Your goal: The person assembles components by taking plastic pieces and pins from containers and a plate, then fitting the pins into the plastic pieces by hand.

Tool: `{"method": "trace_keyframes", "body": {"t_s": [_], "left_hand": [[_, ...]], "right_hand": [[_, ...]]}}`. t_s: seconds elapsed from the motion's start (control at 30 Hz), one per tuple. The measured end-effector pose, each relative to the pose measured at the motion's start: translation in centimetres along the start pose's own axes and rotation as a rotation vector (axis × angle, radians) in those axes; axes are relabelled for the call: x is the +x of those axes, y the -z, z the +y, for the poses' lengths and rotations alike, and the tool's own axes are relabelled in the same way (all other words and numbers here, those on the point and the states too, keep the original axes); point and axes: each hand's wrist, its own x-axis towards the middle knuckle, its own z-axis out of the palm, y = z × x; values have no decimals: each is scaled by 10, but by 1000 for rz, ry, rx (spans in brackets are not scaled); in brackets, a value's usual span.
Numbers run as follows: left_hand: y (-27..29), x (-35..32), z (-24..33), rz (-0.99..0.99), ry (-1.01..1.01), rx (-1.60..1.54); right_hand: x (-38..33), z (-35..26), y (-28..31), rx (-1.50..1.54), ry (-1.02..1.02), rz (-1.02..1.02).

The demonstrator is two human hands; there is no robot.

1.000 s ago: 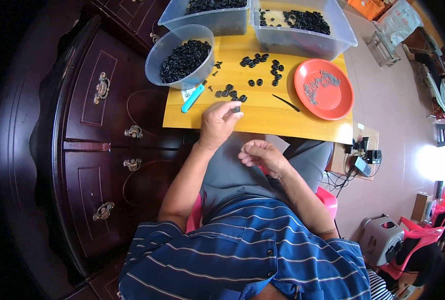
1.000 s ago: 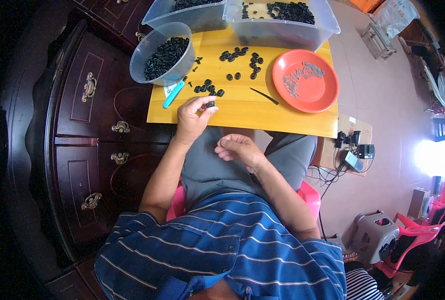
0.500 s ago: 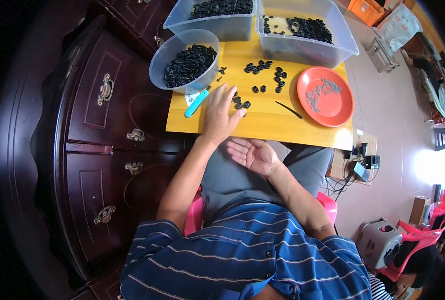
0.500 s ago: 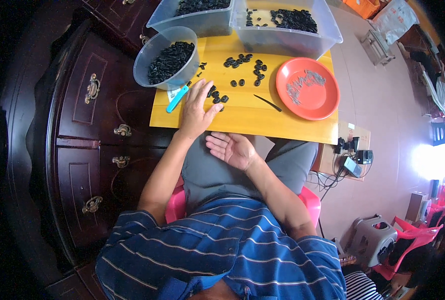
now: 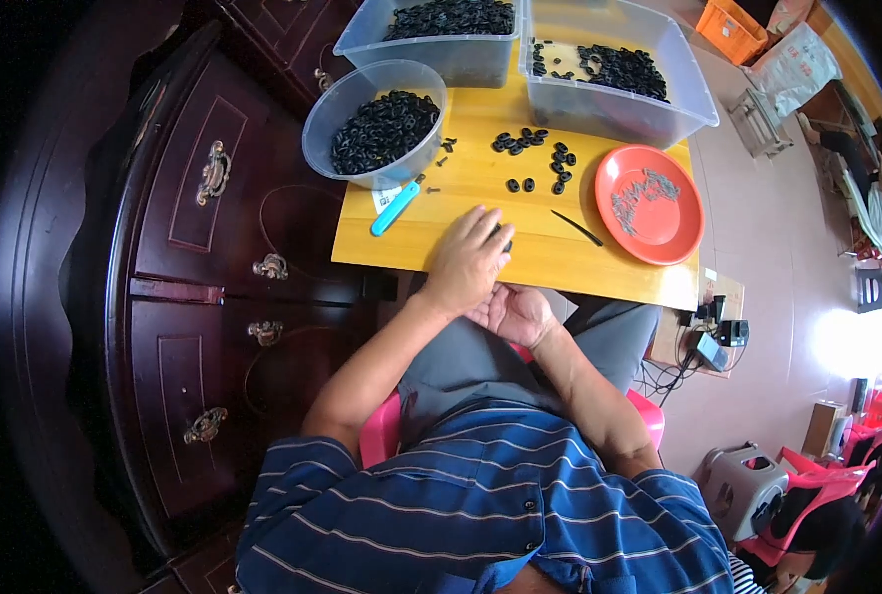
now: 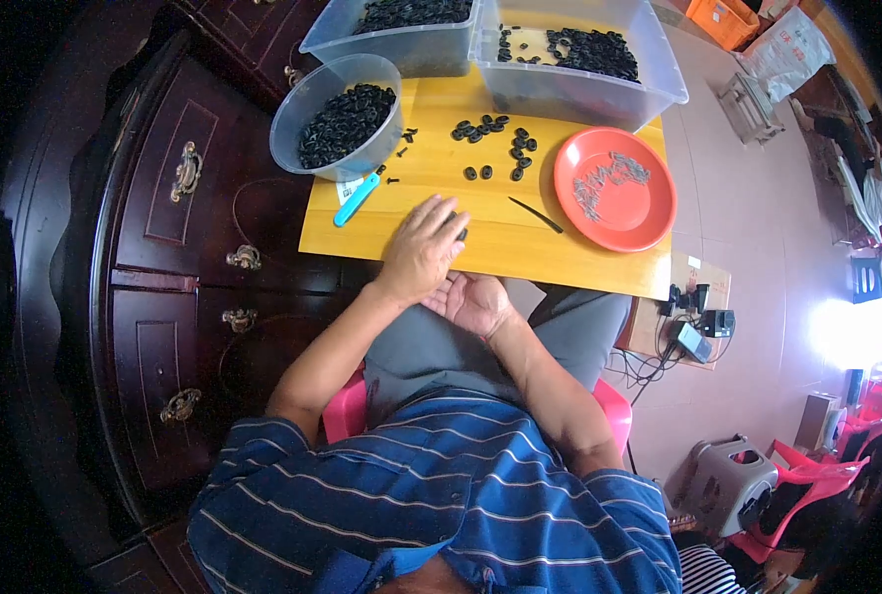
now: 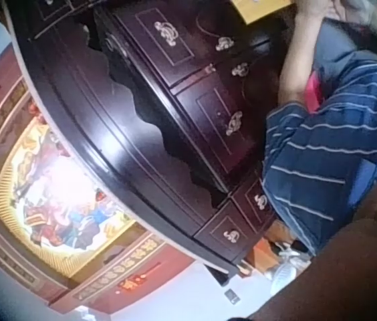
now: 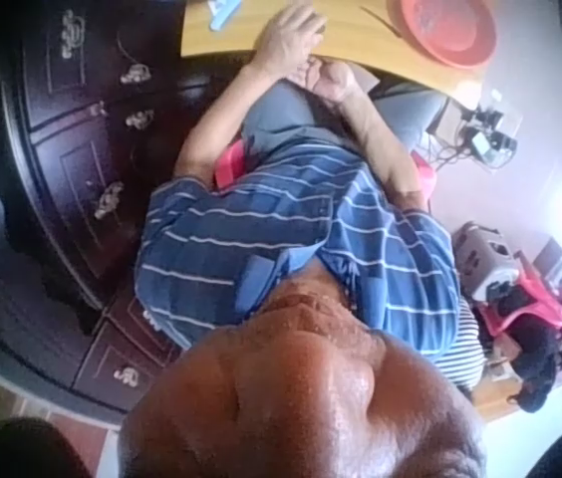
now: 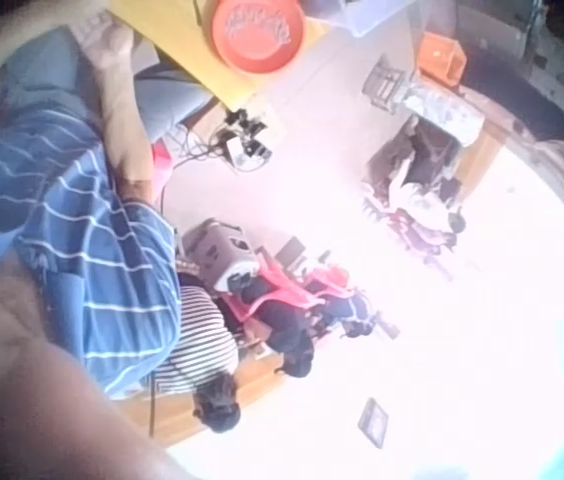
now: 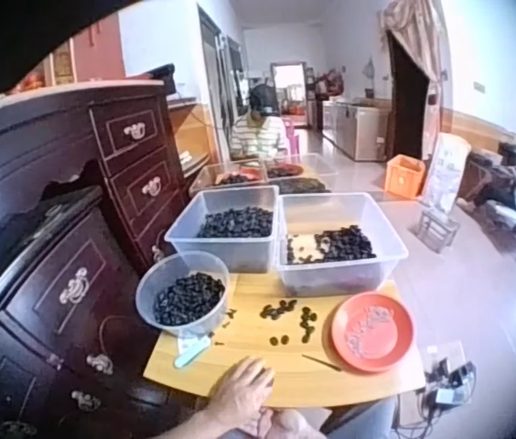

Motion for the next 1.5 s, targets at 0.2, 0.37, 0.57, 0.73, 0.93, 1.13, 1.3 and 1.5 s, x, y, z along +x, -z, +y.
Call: {"method": "trace_keyframes", "body": {"t_s": [0.2,0.37,0.57,0.73,0.93,1.13,1.3,1.5], "left_hand": [[3,-19,19,-7,-73,-32],[0,-23,25,-14,-140,-78],[-10,-43,35,44,-281,-127],[6,-25,35,68,-302,-297],[0,35,3,52,-103,-95],[-27,84,-27,-152,-87,-17],[-35,110,-35,-107,-74,-120],[-14,63,-33,49,-99,-172]], "right_hand": [[-5,2,-4,105,99,-54],[-8,-3,15,219,94,-66],[-11,-2,15,34,87,-112],[-26,-2,7,75,180,160],[-29,1,6,69,49,218],[-41,26,-7,68,-54,276],[-48,40,-35,33,-95,250],[-53,17,-104,5,10,194]]}}
